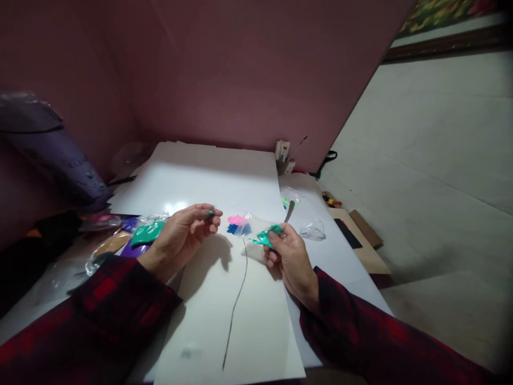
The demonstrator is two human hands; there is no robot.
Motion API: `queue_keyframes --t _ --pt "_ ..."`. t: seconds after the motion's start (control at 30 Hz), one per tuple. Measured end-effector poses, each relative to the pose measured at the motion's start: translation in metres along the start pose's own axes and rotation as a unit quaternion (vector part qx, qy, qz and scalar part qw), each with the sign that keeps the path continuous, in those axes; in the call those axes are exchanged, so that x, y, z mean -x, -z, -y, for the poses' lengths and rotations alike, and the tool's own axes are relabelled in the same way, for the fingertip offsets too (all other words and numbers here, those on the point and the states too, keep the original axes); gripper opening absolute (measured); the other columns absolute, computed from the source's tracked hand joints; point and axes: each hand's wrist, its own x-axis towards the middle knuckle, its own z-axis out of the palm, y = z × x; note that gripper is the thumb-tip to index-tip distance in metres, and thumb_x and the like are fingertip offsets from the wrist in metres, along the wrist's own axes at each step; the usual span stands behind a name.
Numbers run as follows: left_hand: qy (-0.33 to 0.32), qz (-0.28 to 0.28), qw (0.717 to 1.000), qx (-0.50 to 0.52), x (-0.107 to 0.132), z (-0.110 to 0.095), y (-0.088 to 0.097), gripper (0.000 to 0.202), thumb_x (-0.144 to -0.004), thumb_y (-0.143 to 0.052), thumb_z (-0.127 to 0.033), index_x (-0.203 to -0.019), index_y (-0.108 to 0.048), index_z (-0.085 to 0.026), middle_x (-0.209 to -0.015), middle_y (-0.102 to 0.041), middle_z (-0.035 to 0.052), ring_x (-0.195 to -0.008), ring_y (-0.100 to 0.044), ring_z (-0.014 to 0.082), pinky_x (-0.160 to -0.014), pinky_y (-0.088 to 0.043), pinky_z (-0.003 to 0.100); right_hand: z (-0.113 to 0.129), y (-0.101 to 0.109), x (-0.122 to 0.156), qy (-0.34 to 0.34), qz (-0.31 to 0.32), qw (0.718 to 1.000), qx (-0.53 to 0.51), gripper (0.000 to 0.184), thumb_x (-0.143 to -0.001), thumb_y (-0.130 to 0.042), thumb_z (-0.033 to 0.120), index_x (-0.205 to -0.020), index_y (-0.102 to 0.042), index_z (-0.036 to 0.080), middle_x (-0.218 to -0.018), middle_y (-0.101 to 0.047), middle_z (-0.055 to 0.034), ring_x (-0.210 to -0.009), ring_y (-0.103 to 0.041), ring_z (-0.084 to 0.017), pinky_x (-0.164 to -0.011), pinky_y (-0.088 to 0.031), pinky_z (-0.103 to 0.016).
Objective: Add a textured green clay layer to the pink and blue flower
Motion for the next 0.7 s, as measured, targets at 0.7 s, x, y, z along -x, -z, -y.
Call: queue_keyframes --t 0.7 --pt "0.025 0.047 0.997 -0.063 0.0055 0.0088 -0.0065 0.021 -0.082 -0.067 -0.028 -0.073 -0.058 -0.011 -0.062 -0.063 0.0034 -0.038 -0.049 0.004 -0.037 -0.038 0.013 -0.0002 0.0018 -0.0016 0.025 -0.003 1.0 0.008 0.025 -0.079 -0.068 0.03 -0.08 -0.044 0.021 -0.056 -0.05 0.0076 -0.04 -0.036 -0.004 -0.037 -0.032 -0.014"
